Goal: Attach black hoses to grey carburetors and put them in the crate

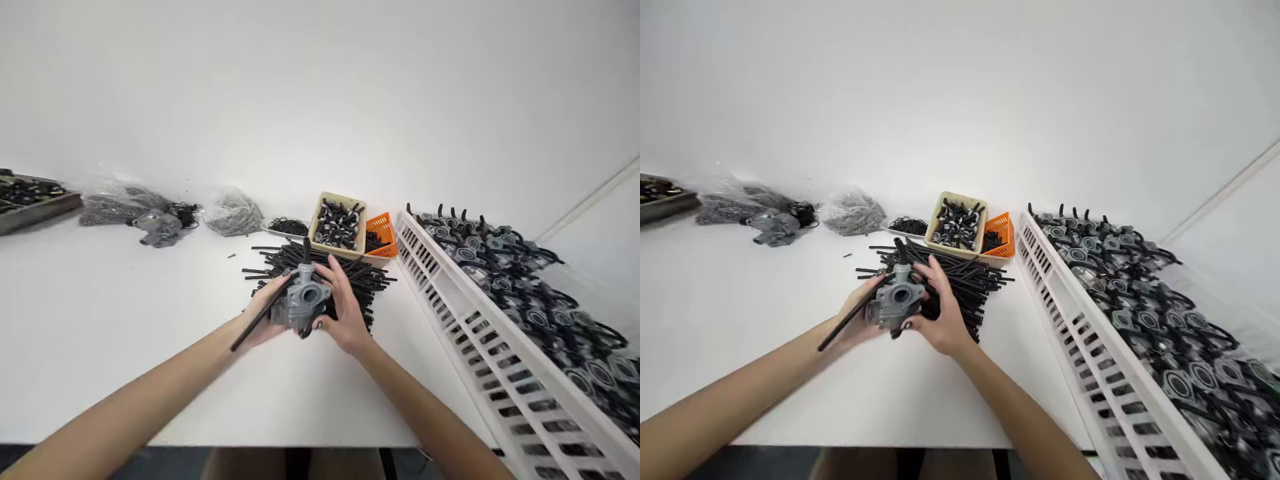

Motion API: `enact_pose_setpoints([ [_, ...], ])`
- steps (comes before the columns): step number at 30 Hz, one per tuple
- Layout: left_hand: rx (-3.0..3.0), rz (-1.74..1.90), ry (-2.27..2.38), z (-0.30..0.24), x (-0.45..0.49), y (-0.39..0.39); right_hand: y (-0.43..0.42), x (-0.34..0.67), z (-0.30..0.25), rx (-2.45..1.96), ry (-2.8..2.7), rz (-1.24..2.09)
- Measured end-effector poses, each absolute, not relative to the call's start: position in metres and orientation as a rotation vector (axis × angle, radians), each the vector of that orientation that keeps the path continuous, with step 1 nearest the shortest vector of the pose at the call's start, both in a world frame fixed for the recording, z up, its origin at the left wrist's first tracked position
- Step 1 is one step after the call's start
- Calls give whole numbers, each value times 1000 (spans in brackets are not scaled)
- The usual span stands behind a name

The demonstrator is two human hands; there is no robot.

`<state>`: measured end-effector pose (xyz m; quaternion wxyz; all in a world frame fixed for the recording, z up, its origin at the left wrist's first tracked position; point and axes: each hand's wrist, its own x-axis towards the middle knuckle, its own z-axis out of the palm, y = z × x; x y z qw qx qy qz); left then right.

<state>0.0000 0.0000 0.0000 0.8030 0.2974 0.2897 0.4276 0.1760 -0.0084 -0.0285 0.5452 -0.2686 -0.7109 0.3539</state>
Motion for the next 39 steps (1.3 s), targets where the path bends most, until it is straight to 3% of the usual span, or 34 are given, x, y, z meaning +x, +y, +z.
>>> enact_pose_setpoints([
  [8, 873, 1390, 639, -9, 10, 15, -10, 182, -26, -825, -1628, 508],
  [12, 1063, 1511, 727, -9, 9, 11, -18, 169, -27, -791, -1817, 555],
  [18, 1149, 1486, 887, -7, 9, 4, -21, 159, -32, -929, -1874, 788],
  [24, 1117, 1564, 904, -14, 5, 14, -23, 164, -24, -984, -1740, 514],
  [34, 1134, 1515, 880, -11, 5, 13, -19, 168, -34, -819, -1623, 817],
  [39, 1145, 1469, 891, -10, 4, 12, -16, 169, -37, -858, -1595, 794],
])
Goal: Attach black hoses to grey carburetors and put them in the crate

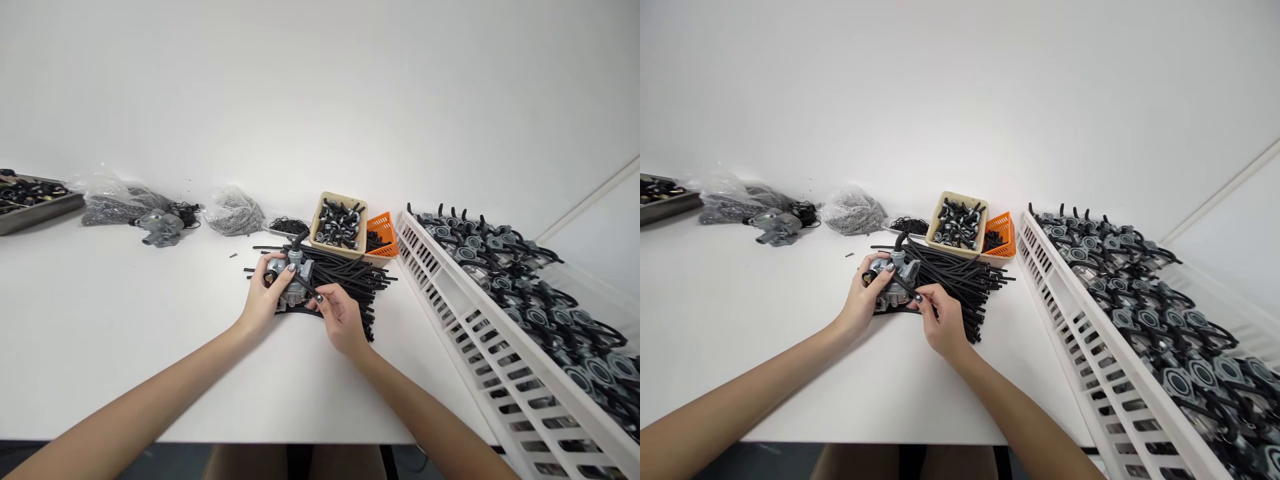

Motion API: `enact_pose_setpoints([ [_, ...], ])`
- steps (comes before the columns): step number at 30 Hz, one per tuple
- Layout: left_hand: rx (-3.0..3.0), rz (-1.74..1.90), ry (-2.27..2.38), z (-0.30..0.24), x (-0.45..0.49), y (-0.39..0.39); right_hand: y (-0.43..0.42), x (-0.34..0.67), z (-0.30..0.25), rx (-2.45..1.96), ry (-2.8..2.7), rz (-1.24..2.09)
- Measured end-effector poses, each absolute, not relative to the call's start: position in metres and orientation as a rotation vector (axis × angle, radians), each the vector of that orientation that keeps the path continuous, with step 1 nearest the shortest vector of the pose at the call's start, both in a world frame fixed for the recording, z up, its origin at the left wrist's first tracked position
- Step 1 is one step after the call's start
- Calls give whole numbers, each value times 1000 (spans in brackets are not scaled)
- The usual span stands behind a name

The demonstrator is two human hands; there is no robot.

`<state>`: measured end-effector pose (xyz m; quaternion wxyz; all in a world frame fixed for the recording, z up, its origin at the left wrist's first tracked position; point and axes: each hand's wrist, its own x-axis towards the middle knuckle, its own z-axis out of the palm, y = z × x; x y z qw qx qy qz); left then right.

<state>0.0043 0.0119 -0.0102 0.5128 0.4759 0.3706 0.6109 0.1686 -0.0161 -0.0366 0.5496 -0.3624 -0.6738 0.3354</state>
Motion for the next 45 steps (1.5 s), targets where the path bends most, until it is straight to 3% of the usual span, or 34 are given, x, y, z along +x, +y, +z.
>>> enact_pose_setpoints([
  [16, 1166, 1445, 920, -9, 3, 9, -13, 168, -31, -988, -1713, 605],
  [27, 1082, 1343, 873, -6, 8, 4, -5, 170, -31, -1156, -1391, 500],
  [38, 1008, 1270, 744, -14, 8, 9, -9, 160, -35, -847, -1509, 1009],
  [45, 904, 1183, 758, -12, 10, 8, -5, 165, -30, -871, -1447, 1066],
])
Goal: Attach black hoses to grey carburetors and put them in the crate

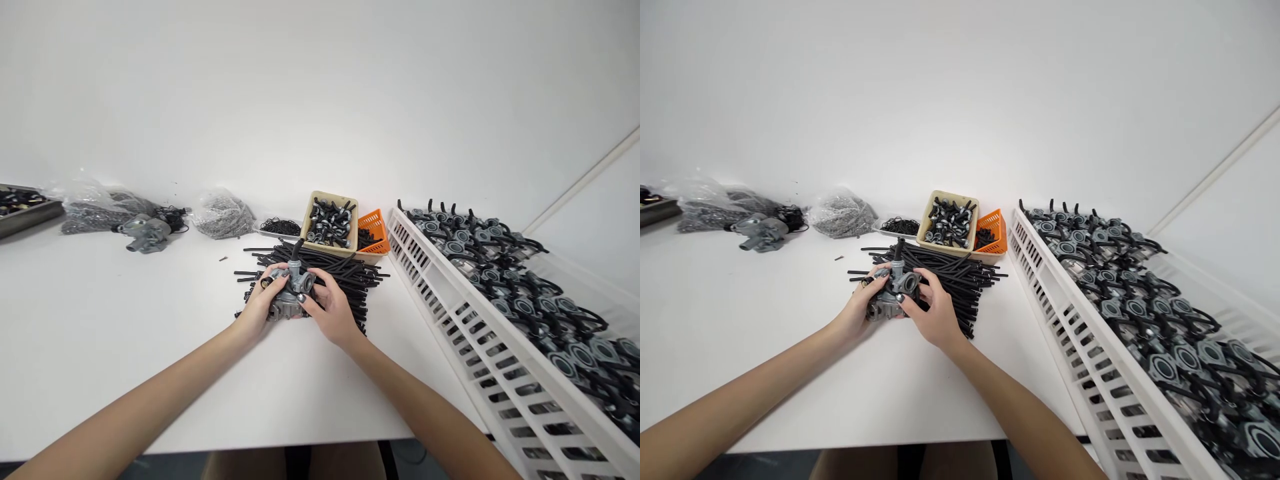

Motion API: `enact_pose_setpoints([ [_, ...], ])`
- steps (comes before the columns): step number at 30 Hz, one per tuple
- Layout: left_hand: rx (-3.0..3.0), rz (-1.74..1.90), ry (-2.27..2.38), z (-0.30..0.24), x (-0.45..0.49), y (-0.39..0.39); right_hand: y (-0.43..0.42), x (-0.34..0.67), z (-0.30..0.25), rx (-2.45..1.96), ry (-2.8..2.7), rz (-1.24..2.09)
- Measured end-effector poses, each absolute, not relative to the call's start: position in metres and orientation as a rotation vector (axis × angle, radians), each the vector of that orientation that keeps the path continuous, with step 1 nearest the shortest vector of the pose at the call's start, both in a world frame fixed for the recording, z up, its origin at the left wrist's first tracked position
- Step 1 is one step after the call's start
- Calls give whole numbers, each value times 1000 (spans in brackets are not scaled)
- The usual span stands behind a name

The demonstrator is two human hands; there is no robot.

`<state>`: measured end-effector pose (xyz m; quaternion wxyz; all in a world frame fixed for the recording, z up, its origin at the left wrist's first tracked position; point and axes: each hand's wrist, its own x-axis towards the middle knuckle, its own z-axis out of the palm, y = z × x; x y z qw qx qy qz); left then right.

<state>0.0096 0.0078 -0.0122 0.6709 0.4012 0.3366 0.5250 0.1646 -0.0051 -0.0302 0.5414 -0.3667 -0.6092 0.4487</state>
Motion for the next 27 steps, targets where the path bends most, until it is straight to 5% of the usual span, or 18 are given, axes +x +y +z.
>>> enact_pose_setpoints([
  [27, 1023, 1175, 779, -5, 6, 5, 9, 167, -39, -838, -1496, 1046],
])
